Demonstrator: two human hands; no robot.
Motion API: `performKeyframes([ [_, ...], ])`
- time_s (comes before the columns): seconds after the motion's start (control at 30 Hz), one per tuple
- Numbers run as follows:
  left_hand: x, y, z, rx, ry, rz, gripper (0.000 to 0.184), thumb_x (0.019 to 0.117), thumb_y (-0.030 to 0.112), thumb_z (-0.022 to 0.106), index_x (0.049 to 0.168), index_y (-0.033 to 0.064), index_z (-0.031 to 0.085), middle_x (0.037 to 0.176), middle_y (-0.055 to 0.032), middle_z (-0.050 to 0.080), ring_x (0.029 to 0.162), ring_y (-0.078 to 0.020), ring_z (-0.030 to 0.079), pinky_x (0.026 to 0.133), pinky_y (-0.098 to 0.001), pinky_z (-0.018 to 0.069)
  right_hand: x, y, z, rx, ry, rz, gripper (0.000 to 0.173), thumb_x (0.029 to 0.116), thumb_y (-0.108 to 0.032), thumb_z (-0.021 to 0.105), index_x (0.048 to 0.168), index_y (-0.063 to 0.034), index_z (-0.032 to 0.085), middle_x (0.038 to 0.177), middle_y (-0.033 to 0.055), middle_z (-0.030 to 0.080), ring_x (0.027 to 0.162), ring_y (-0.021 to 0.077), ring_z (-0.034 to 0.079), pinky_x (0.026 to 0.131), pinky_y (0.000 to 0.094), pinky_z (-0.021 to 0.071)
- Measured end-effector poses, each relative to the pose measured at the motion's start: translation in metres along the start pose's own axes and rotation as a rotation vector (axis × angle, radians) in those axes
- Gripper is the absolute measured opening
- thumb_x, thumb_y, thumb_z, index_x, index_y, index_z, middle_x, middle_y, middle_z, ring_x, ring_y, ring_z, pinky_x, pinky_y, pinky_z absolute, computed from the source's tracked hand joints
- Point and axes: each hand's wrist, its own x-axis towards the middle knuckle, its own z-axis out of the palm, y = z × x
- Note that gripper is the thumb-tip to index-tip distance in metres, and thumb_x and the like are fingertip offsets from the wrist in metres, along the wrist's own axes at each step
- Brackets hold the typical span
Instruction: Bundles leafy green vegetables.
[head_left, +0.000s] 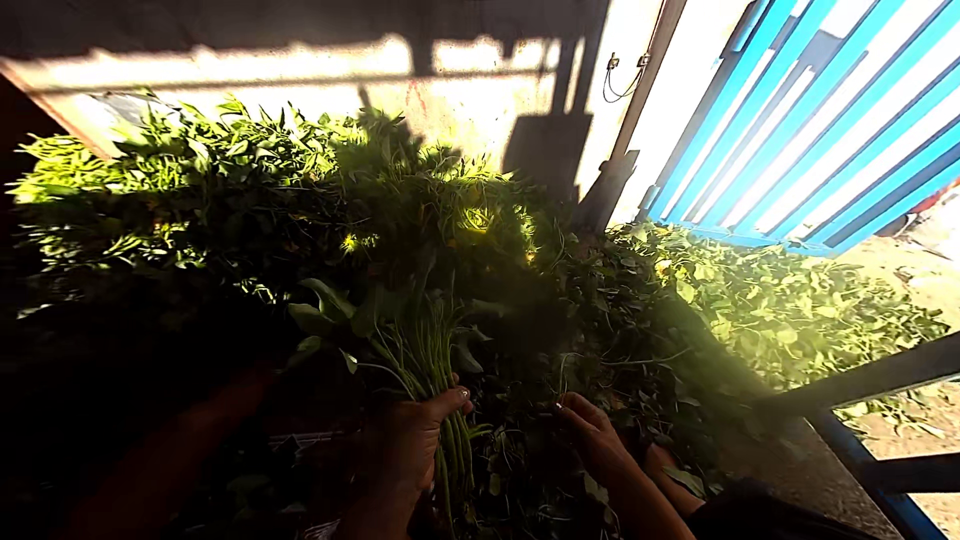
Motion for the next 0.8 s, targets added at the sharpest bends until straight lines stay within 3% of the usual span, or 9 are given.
performKeyframes([
  [0.07,0.000,-0.010,0.005,0.022,-0.016,-0.025,0.030,0.0765,-0.016,0.078,0.103,-0.0117,0.064,0.089,-0.0246,0.071,0.068,-0.0332,0.072,0.064,-0.0422,0.0652,-0.010,-0.021,0.029,-0.226,-0.095,-0.164,0.021,0.1044,-0.015,0.053,0.114,0.0008,0.064,0.113,0.0140,0.073,0.102,0.0262,0.073,0.091,0.0421,0.0617],
  [0.17,-0.002,-0.026,0.009,0.077,-0.056,-0.010,0.037,0.0697,-0.013,0.085,0.100,-0.0102,0.064,0.086,-0.0212,0.073,0.070,-0.0304,0.073,0.067,-0.0405,0.0653,-0.024,-0.027,0.066,-0.498,-0.162,-0.402,0.021,0.1034,-0.015,0.054,0.114,-0.0016,0.065,0.105,0.0080,0.071,0.089,0.0169,0.072,0.079,0.0353,0.0627],
  [0.27,-0.004,-0.038,0.008,0.143,-0.082,0.004,0.055,0.0614,-0.007,0.092,0.108,-0.0064,0.062,0.092,-0.0152,0.074,0.082,-0.0238,0.074,0.077,-0.0369,0.0652,-0.031,-0.020,0.089,-0.677,-0.134,-0.580,0.020,0.1014,-0.020,0.058,0.106,-0.0036,0.069,0.103,0.0096,0.065,0.092,0.0156,0.065,0.079,0.0325,0.0583],
  [0.37,-0.008,-0.037,0.007,0.164,-0.047,0.007,0.065,0.0574,-0.009,0.091,0.114,-0.0053,0.059,0.097,-0.0129,0.074,0.088,-0.0197,0.074,0.080,-0.0349,0.0644,-0.039,-0.025,0.099,-0.750,-0.073,-0.565,0.019,0.0992,-0.021,0.063,0.103,-0.0030,0.070,0.108,0.0144,0.065,0.092,0.0186,0.066,0.077,0.0340,0.0591],
  [0.47,-0.011,-0.033,0.007,0.212,-0.042,0.008,0.070,0.0548,-0.006,0.091,0.116,-0.0032,0.057,0.099,-0.0099,0.074,0.090,-0.0153,0.074,0.082,-0.0322,0.0636,-0.047,-0.034,0.104,-0.649,-0.049,-0.462,0.028,0.0984,-0.024,0.066,0.116,-0.0030,0.070,0.108,0.0117,0.067,0.081,0.0155,0.065,0.068,0.0321,0.0573],
  [0.53,-0.011,-0.032,0.007,0.211,-0.044,-0.002,0.065,0.0553,-0.004,0.091,0.112,-0.0025,0.060,0.096,-0.0096,0.074,0.089,-0.0152,0.074,0.081,-0.0325,0.0636,-0.050,-0.038,0.110,-0.472,-0.043,-0.410,0.030,0.0980,-0.016,0.068,0.124,-0.0014,0.070,0.107,0.0102,0.071,0.085,0.0154,0.068,0.074,0.0313,0.0593],
  [0.63,-0.013,-0.032,0.009,0.173,-0.040,-0.032,0.061,0.0574,-0.002,0.092,0.110,-0.0023,0.062,0.095,-0.0100,0.074,0.089,-0.0162,0.074,0.080,-0.0326,0.0632,-0.054,-0.042,0.121,-0.213,-0.010,-0.360,0.021,0.0943,0.002,0.066,0.115,0.0041,0.073,0.100,0.0116,0.075,0.083,0.0151,0.070,0.077,0.0303,0.0604],
  [0.73,-0.014,-0.033,0.008,0.180,-0.056,-0.056,0.062,0.0593,0.002,0.096,0.111,-0.0022,0.062,0.096,-0.0096,0.075,0.090,-0.0160,0.074,0.082,-0.0322,0.0633,-0.056,-0.042,0.125,-0.154,0.031,-0.338,0.014,0.0890,0.006,0.069,0.101,0.0038,0.075,0.090,0.0097,0.073,0.077,0.0133,0.069,0.072,0.0287,0.0598],
  [0.8,-0.013,-0.035,0.006,0.197,-0.064,-0.074,0.063,0.0597,-0.002,0.093,0.114,-0.0021,0.061,0.100,-0.0106,0.074,0.091,-0.0167,0.073,0.083,-0.0326,0.0624,-0.059,-0.039,0.128,-0.112,0.071,-0.320,0.013,0.0873,0.008,0.071,0.099,0.0052,0.074,0.093,0.0112,0.074,0.079,0.0144,0.070,0.074,0.0296,0.0610],
])
